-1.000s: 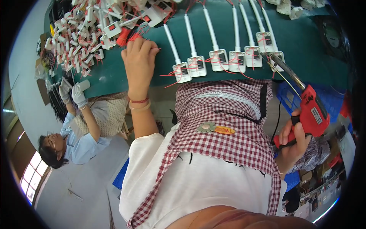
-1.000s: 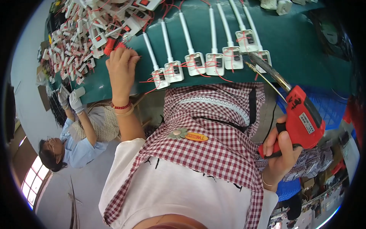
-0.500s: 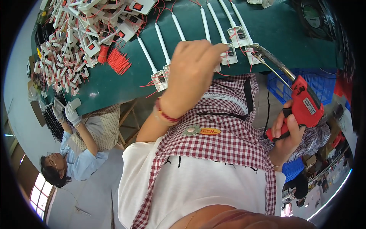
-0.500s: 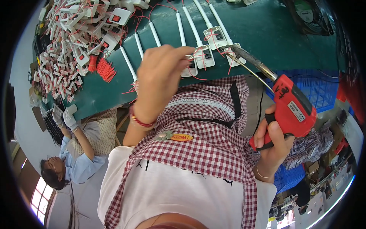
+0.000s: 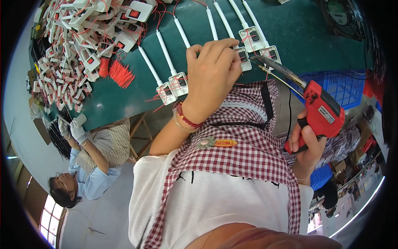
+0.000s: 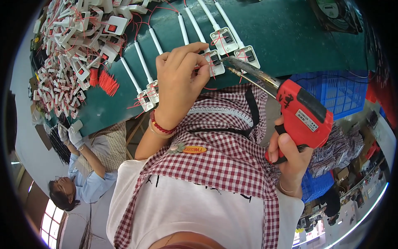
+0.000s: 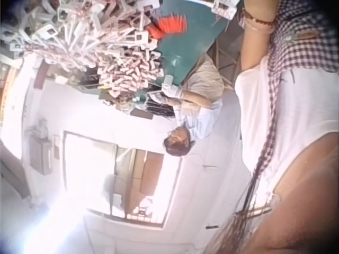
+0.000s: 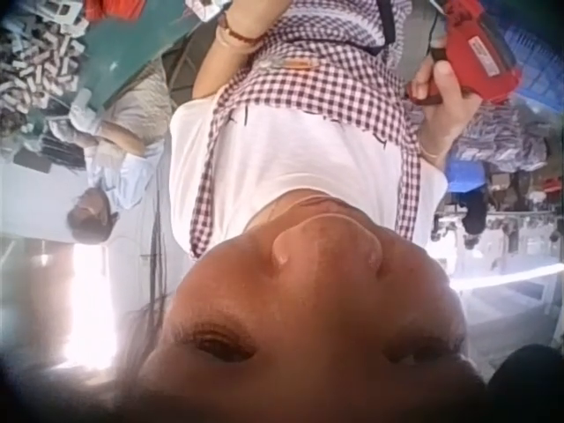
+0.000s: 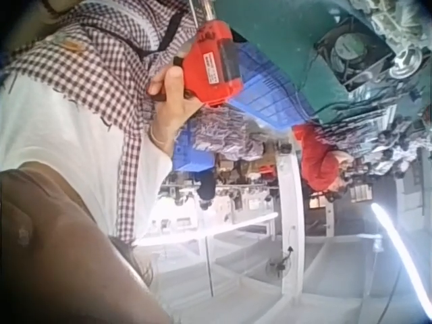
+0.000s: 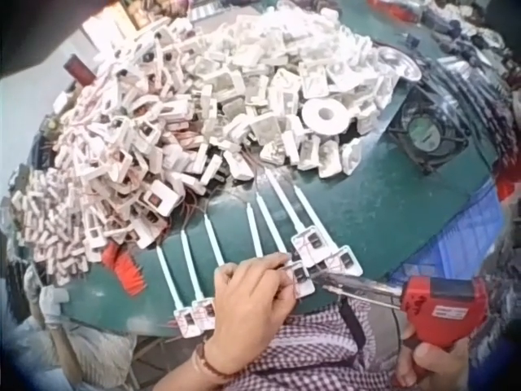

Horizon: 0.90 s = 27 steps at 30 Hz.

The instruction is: The person solders wires to small white electronic components on an assembly line. This is done using a soldering iron and solder wire.

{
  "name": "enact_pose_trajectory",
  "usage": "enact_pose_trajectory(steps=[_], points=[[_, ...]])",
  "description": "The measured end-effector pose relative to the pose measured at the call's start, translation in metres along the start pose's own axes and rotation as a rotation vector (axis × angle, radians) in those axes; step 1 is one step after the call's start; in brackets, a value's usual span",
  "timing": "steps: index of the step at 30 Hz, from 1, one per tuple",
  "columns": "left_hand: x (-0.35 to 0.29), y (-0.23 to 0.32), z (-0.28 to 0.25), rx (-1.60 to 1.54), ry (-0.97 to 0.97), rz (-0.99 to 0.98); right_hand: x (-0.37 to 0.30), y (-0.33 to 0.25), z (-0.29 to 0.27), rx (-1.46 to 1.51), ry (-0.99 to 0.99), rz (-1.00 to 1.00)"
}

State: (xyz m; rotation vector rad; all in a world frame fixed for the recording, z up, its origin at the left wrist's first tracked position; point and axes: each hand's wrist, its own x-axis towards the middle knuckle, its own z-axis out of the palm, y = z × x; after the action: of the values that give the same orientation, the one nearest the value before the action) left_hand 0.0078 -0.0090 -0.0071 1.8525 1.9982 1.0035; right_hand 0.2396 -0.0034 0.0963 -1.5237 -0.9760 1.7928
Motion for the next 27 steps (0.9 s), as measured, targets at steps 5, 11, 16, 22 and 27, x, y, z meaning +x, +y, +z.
enact_pose_trajectory(steps=[5, 11, 16, 22, 27], points=[[-0.002, -0.001, -0.002, -0.066, -0.039, 0.039, -0.004, -0.003, 0.000, -0.037, 0.011, 0.024], [0.000, 0.007, -0.015, 0.079, -0.029, 0.074, -0.004, 0.000, -0.001, -0.042, 0.000, -0.008], [-0.001, 0.006, -0.012, 0.112, -0.027, 0.045, -0.004, -0.002, 0.003, -0.039, -0.003, -0.014], [0.001, 0.005, -0.002, 0.095, 0.061, 0.058, -0.008, -0.002, 0.002, -0.064, -0.009, 0.008], [-0.001, 0.003, 0.000, 0.082, 0.012, 0.055, -0.011, -0.002, 0.007, -0.136, 0.035, 0.022]])
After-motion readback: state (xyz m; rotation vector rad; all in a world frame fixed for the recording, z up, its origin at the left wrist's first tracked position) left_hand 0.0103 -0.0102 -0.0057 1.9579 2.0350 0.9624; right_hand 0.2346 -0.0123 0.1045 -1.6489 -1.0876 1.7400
